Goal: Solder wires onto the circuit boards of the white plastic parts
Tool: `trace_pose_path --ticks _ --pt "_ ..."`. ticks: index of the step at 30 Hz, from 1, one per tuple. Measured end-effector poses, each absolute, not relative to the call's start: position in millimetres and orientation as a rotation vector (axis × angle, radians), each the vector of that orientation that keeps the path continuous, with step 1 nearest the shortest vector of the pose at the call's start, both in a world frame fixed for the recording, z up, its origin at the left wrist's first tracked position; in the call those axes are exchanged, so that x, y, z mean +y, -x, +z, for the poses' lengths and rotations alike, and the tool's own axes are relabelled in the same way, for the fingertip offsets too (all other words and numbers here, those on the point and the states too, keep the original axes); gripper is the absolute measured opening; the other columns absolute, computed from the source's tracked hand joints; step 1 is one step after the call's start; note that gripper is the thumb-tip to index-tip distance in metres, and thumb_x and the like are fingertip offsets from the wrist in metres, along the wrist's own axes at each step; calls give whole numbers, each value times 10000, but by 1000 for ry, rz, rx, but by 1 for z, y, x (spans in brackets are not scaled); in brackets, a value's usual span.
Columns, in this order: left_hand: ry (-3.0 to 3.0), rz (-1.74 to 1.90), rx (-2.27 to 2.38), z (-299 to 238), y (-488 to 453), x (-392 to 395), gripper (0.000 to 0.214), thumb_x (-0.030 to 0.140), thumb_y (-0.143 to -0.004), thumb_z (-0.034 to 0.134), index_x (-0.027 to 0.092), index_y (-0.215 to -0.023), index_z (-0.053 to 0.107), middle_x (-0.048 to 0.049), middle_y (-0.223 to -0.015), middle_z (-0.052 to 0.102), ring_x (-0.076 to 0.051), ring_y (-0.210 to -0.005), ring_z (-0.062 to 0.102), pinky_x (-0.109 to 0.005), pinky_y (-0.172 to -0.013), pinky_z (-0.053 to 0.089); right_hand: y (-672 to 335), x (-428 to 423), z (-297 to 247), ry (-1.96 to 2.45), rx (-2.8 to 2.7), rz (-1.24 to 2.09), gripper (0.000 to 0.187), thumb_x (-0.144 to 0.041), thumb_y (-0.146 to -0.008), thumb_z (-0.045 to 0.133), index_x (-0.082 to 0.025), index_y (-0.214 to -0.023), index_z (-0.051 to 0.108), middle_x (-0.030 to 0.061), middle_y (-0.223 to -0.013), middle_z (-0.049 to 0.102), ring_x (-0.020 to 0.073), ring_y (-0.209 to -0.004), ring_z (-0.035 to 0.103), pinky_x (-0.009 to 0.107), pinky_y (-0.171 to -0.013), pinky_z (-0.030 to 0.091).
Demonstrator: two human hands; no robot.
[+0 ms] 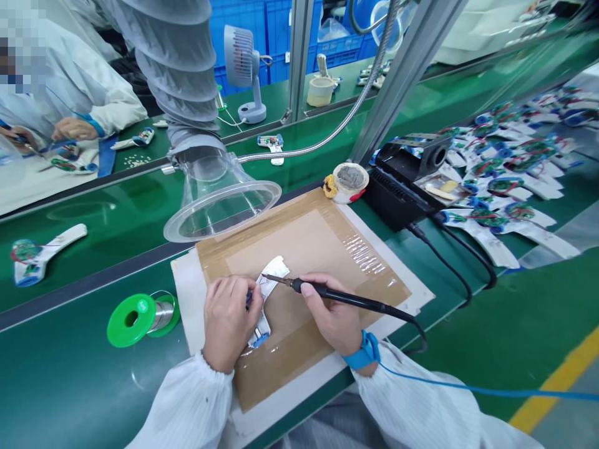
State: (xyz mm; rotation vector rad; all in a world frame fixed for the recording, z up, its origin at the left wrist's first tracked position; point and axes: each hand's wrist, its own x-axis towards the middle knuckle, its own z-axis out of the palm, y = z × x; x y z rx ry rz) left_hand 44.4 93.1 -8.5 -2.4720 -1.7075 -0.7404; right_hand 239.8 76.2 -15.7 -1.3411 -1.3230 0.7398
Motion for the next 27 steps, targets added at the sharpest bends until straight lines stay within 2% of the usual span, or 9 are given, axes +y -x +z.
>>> trace_pose_path --ticks 9,27 --pt "2444 -678 -1701 -7 -46 93 170 197 -958 558 226 -797 511 9 -723 605 -181 -735 572 -372 -860 419 -240 77 -14 1343 -1347 758 121 -297 -923 642 -240 -978 733 32 -899 789 197 -816 751 330 -786 625" --pt "2462 -703 -1715 -7 -46 93 169 207 -958 565 225 -797 520 14 -724 617 -174 -730 583 -364 -835 418 -240 77 -15 1362 -1361 769 115 -295 -920 637 -244 -962 731 28 -894 788 201 -820 750 338 -799 624"
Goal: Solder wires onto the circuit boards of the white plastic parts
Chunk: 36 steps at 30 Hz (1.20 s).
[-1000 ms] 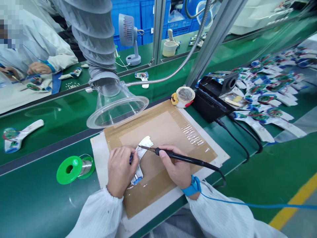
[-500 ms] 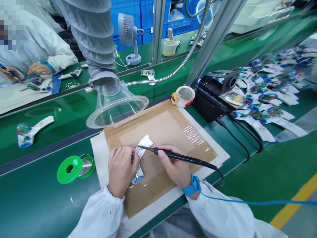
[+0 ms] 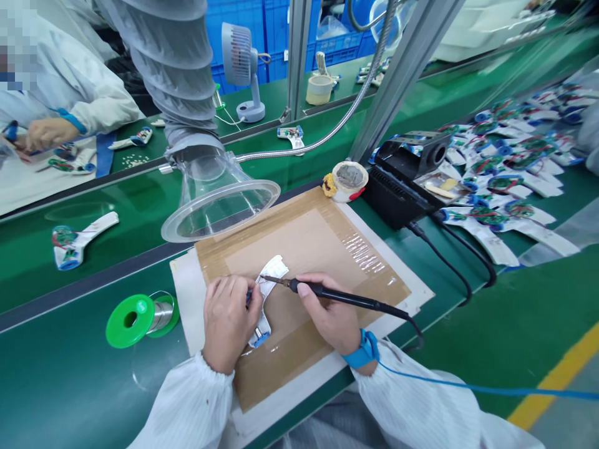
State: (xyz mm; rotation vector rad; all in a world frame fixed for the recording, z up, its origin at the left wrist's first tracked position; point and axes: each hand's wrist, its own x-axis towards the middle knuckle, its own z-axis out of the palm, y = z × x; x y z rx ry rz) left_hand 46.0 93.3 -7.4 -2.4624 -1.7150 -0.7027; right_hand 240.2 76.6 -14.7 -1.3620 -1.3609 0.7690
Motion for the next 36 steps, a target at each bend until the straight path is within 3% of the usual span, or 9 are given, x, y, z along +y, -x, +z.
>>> trace_pose_path --ticks 13,20,32,34,36 --pt "2469 -721 -1716 -7 -45 94 164 210 -962 566 226 -807 514 14 -738 627 -174 -736 598 -366 -850 420 -243 75 -21 1307 -1236 710 132 -311 -966 628 -252 -1039 720 40 -994 781 207 -937 748 344 -855 623" --pt "2479 -727 -1717 -5 -46 94 157 184 -947 580 221 -805 523 15 -737 629 -172 -743 589 -361 -851 420 -245 73 -31 1313 -1204 733 261 -364 -994 598 -272 -1213 704 73 -1202 748 246 -1048 736 430 -964 604" --pt "2487 -712 -1757 -1 -48 96 173 202 -946 571 213 -777 536 7 -741 641 -178 -749 590 -376 -874 431 -245 74 -39 1303 -1158 737 307 -374 -999 593 -273 -1276 680 80 -1227 735 263 -1079 727 478 -1008 580" --pt "2500 -701 -1794 1 -46 97 156 242 -961 566 214 -807 556 -3 -780 667 -191 -788 620 -386 -883 442 -245 74 -40 1297 -1159 741 310 -372 -1000 591 -279 -1283 677 79 -1233 731 262 -1072 729 478 -1001 582" --pt "2528 -706 -1834 4 -40 97 131 339 -962 589 209 -957 603 -43 -950 718 -226 -930 664 -403 -914 462 -245 73 -40 1297 -1161 748 317 -373 -1001 589 -279 -1293 670 81 -1240 726 262 -1070 729 478 -997 583"
